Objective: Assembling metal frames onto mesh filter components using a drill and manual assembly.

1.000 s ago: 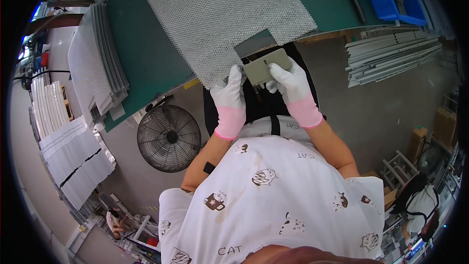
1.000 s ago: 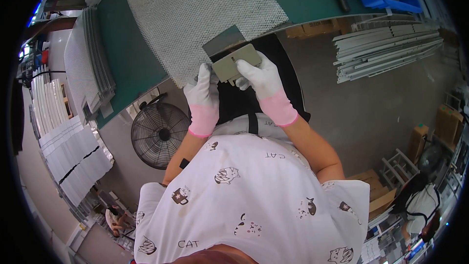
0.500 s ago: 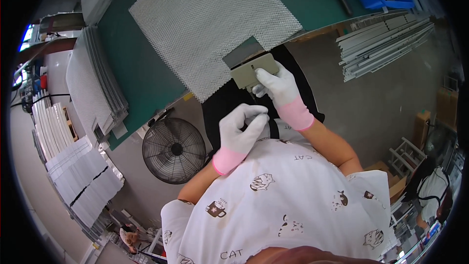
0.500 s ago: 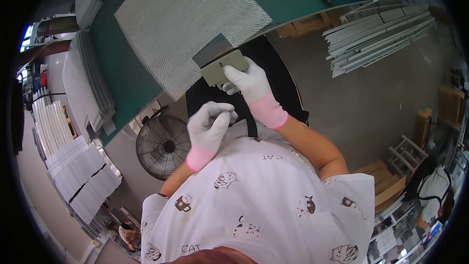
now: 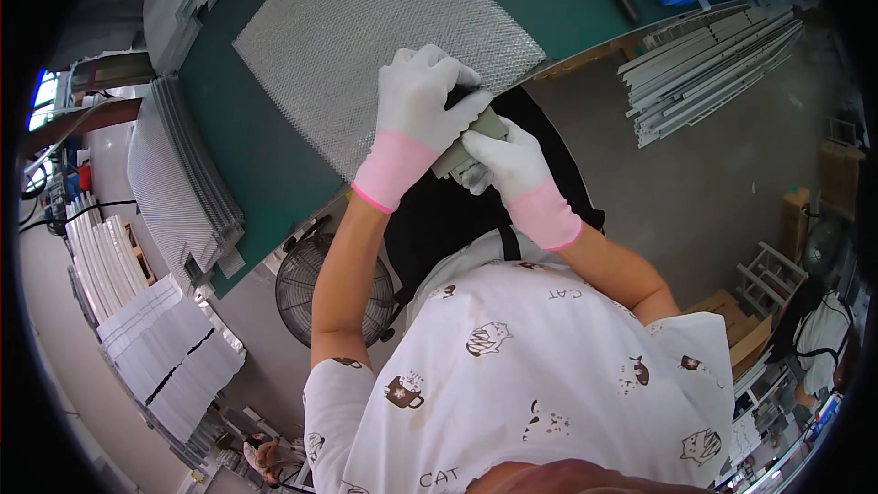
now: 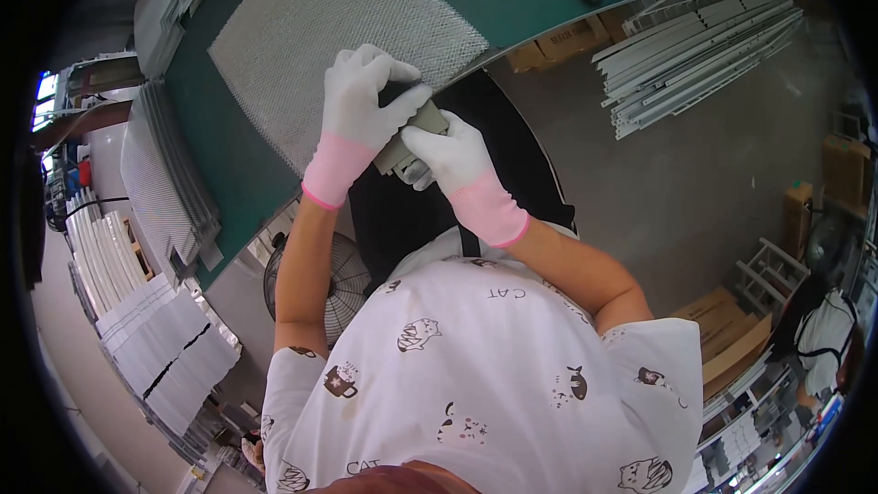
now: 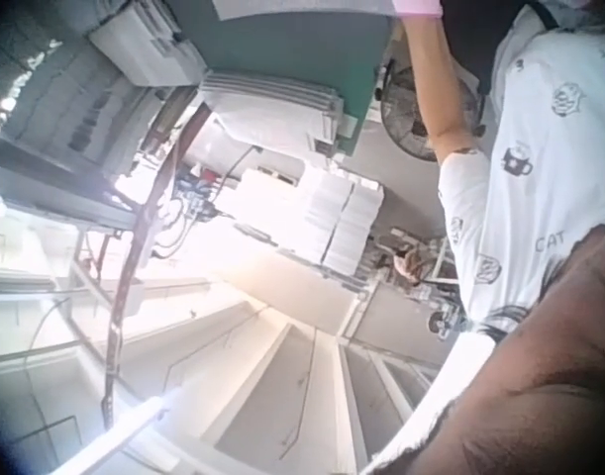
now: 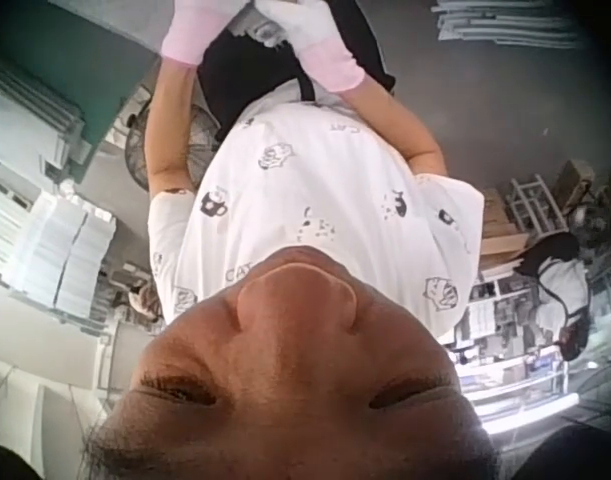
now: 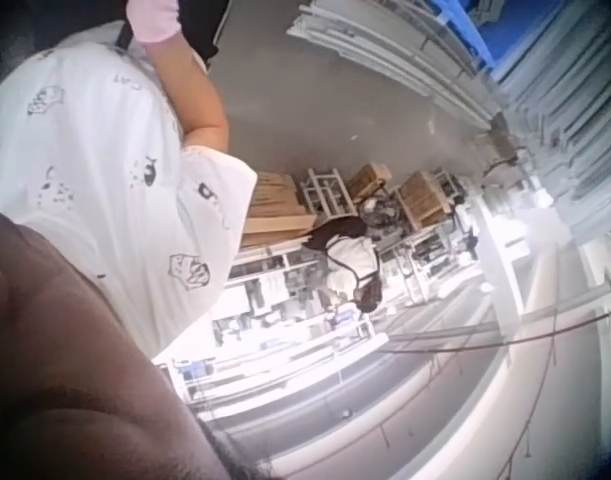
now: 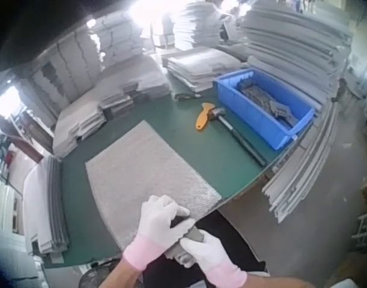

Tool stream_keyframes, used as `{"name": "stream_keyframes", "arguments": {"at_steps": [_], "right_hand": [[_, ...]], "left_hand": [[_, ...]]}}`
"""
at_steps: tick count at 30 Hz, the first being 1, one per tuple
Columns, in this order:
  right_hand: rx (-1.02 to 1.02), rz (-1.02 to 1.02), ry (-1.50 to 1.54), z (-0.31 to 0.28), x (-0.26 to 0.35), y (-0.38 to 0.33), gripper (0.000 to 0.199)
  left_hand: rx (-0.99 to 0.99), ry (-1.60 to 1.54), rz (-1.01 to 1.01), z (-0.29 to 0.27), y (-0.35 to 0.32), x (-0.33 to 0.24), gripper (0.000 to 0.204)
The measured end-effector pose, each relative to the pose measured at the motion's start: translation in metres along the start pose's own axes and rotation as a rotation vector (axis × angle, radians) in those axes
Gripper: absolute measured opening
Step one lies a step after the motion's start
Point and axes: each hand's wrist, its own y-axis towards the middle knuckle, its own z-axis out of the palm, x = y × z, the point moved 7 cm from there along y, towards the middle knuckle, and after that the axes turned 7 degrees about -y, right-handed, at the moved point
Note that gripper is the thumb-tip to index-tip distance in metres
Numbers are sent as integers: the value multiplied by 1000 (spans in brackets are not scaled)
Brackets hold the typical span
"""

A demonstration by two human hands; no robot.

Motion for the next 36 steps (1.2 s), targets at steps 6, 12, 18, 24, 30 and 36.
{"name": "stream_keyframes", "arguments": {"at_steps": [6,12,18,24,30,36], "right_hand": [[58,-47,-92,-4,0,10,27],[61,-48,-133,-3,6,21,32],[118,52,-168,-10,-3,11,30],[51,20,-88,-40,-18,-25,29],[-24,-32,-23,-34,-15,-20,29],[-122,-13,-80,-36,-16,-18,25]], "left_hand": [[5,5,29,-1,-1,0,11],[65,53,45,-1,0,1,15],[183,735,-21,-43,-5,34,48],[232,658,-24,0,-37,-5,56],[225,644,-9,-4,-38,-2,57],[237,681,-49,-2,-38,-1,60]]}}
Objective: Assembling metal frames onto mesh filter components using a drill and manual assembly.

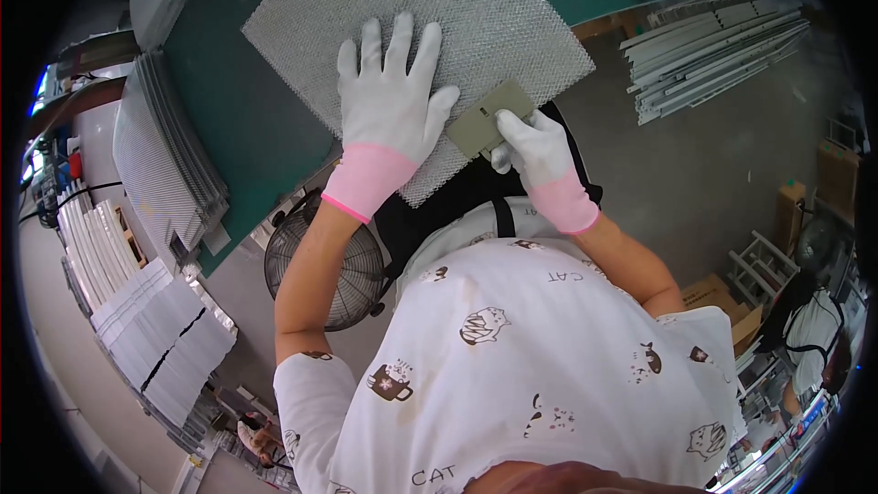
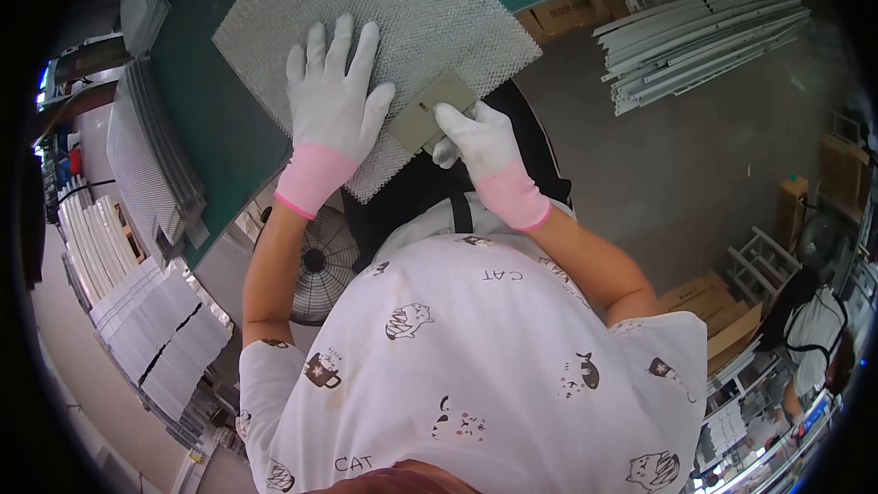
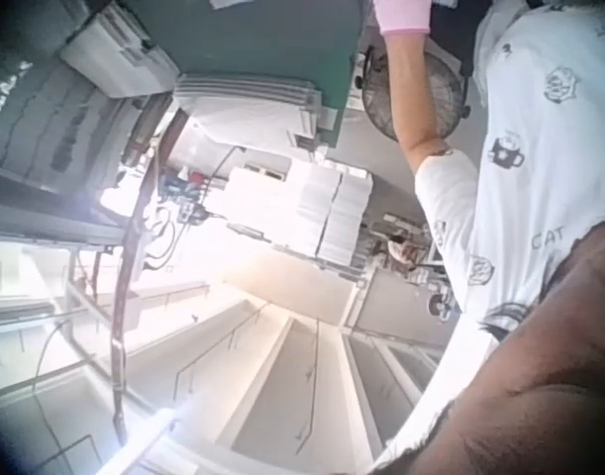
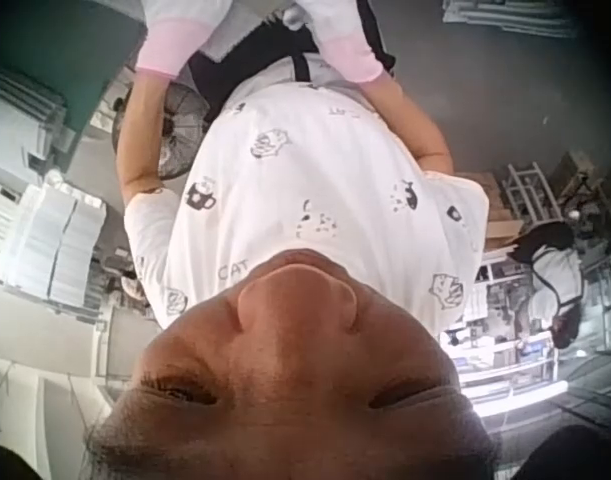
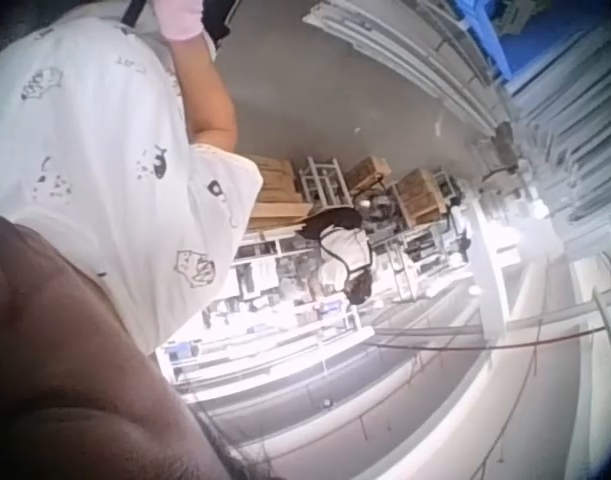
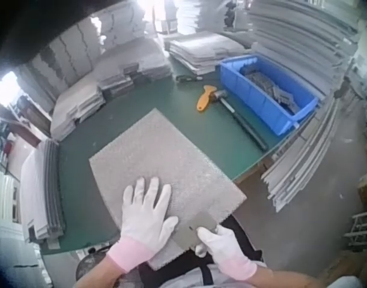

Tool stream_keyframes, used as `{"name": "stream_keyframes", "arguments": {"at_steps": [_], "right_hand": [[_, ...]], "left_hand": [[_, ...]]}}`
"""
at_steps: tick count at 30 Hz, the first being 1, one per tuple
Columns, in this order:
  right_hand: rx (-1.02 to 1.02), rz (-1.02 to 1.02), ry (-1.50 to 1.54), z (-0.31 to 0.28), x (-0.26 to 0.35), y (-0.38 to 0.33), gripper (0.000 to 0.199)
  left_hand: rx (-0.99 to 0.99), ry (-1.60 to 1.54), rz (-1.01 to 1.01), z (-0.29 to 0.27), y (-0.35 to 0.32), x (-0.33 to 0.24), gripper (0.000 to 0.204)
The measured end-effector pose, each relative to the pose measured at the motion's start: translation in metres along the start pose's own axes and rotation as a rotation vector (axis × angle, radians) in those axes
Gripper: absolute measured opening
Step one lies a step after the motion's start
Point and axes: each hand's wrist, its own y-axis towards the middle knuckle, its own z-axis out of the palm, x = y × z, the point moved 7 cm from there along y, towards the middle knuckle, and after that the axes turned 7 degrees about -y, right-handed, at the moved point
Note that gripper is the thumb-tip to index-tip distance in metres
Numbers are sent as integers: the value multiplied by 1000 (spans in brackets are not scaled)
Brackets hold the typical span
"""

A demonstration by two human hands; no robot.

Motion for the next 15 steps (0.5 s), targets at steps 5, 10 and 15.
{"name": "stream_keyframes", "arguments": {"at_steps": [5,10,15], "right_hand": [[-59,-55,263,11,8,3,18],[592,-73,-68,31,30,15,42],[-621,-627,-1812,-181,86,78,13]], "left_hand": [[14,40,-7,1,9,-2,61],[54,31,122,-3,24,50,59],[-23,211,163,1,73,109,53]]}}
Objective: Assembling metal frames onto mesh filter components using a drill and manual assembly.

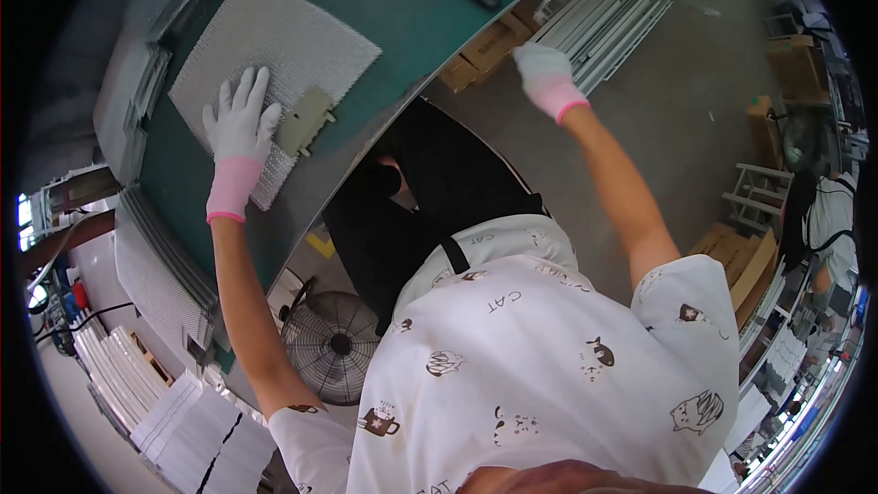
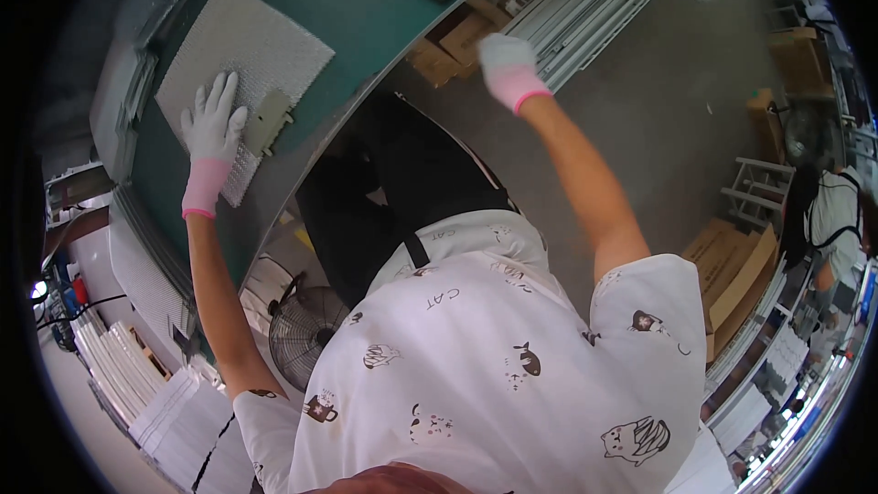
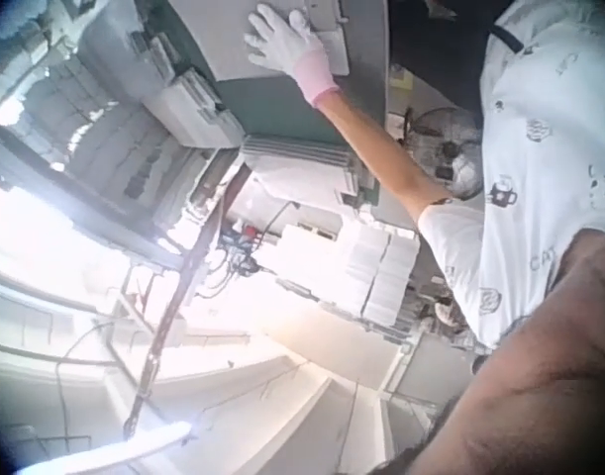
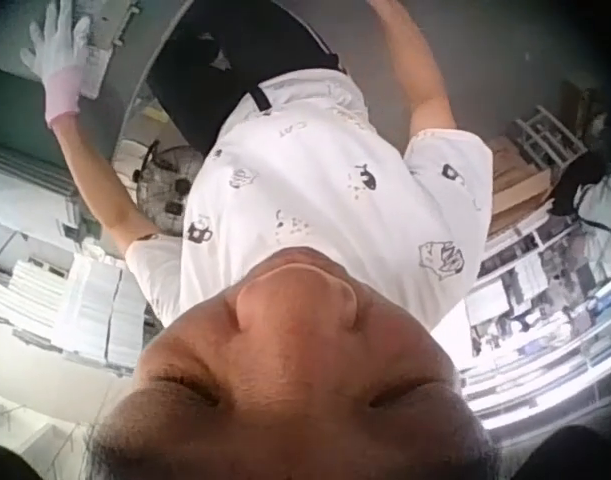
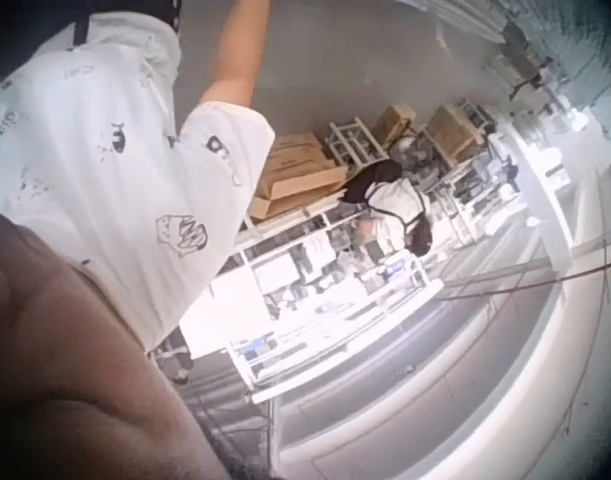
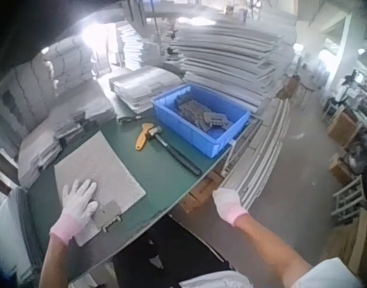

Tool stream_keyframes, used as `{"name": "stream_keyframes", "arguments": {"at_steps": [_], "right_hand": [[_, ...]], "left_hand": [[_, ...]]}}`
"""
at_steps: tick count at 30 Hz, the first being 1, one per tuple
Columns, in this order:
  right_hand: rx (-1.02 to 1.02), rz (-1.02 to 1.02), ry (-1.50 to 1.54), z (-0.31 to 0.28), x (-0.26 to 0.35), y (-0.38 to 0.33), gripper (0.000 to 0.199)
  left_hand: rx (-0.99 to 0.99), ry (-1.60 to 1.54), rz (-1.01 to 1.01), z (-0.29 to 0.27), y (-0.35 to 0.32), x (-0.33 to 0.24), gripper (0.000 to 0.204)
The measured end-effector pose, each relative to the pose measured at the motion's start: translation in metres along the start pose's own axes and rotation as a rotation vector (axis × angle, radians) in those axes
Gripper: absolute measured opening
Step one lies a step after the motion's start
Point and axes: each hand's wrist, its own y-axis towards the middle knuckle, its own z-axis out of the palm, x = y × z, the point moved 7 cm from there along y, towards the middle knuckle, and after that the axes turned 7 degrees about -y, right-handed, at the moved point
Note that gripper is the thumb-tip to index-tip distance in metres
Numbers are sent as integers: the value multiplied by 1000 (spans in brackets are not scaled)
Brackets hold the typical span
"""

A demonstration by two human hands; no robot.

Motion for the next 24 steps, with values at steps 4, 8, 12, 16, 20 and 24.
{"name": "stream_keyframes", "arguments": {"at_steps": [4,8,12,16,20,24], "right_hand": [[26,-62,-177,44,-56,-4,15],[90,-206,47,39,-74,-12,9],[-181,-288,-94,-19,-70,-15,12],[-685,-172,2,-155,18,-70,24],[-518,-449,373,-192,142,-120,16],[-378,168,1487,-130,138,-115,32]], "left_hand": [[-159,33,-116,-10,-4,3,47],[-483,-375,-176,-57,-49,-27,37],[-597,-613,-258,-91,-98,-72,37],[-282,-1101,-220,-87,-99,-154,48],[-443,-1637,-172,-70,-96,-213,47],[-965,-2255,-626,-63,-133,-176,32]]}}
